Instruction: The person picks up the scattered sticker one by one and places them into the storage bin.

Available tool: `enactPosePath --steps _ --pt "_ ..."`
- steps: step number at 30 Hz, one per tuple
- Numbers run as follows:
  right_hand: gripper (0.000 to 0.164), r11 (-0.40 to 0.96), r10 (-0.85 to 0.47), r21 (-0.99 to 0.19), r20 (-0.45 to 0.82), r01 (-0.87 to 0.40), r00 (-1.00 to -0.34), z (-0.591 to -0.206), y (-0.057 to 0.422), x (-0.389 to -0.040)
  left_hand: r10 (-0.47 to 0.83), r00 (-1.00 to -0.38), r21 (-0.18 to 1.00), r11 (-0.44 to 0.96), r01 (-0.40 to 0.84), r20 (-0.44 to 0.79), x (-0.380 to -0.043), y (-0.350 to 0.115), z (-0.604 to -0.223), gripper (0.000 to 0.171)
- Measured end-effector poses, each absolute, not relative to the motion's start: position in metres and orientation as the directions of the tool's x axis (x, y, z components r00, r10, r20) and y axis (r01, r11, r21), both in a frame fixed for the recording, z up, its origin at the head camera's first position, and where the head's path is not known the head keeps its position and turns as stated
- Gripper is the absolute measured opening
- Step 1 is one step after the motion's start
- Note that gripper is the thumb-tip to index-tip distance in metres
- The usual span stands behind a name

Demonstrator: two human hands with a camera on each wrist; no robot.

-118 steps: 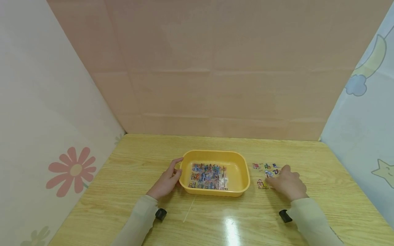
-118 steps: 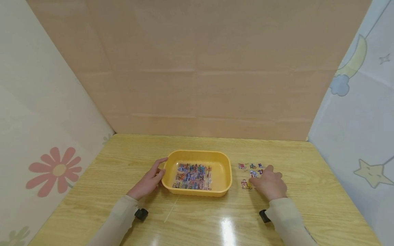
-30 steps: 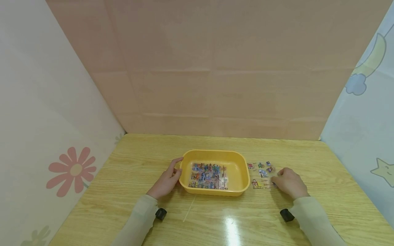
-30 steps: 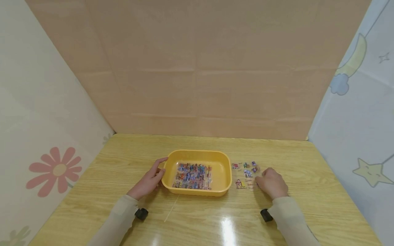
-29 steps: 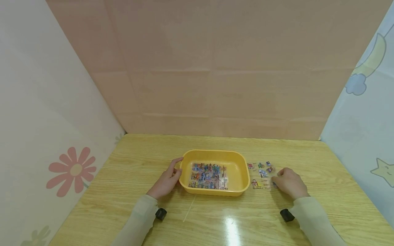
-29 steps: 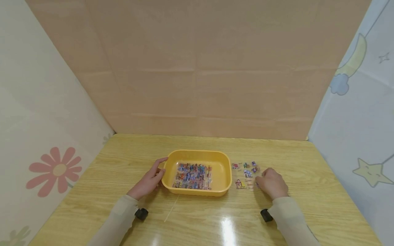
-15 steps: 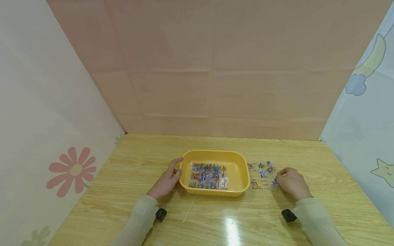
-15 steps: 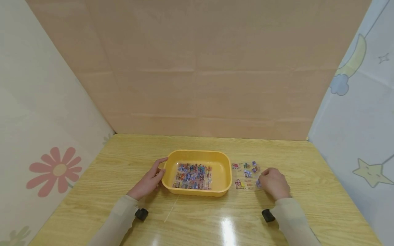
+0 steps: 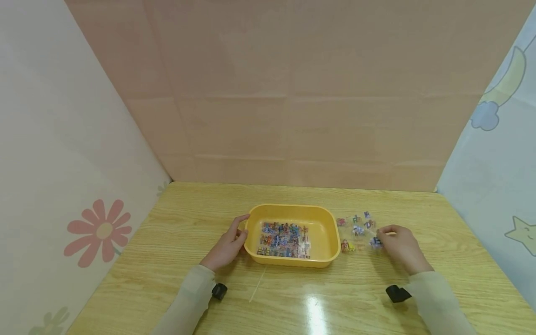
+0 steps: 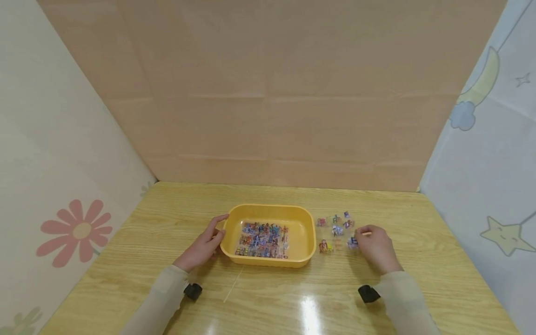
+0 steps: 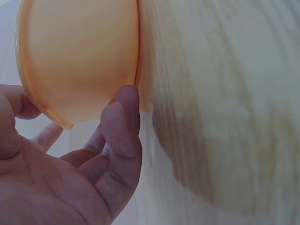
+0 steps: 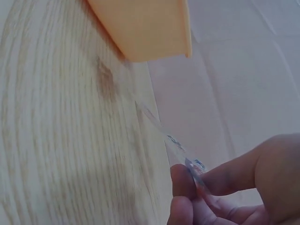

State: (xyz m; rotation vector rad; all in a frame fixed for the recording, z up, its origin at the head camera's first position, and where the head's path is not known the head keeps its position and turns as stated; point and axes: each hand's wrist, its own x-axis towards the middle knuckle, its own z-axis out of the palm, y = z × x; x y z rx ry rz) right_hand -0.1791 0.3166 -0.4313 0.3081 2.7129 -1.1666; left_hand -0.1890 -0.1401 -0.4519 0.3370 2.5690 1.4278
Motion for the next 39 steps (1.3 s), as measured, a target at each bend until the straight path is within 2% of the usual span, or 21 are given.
enactPosePath --steps 11,39 --pt "0.048 0.562 0.146 -0.779 -0.239 0.279 -0.960 -0.423 0.313 -0.178 0.291 -0.956 0.850 0.515 0.115 -0.047 -0.190 -0.140 -0.453 0.048" --pt "0.047 0.497 0.143 -0.844 -0.148 0.200 -0.979 -0.412 0.316 -0.173 0.272 -0.961 0.855 0.509 0.104 -0.045 -0.190 -0.140 -0.456 0.047"
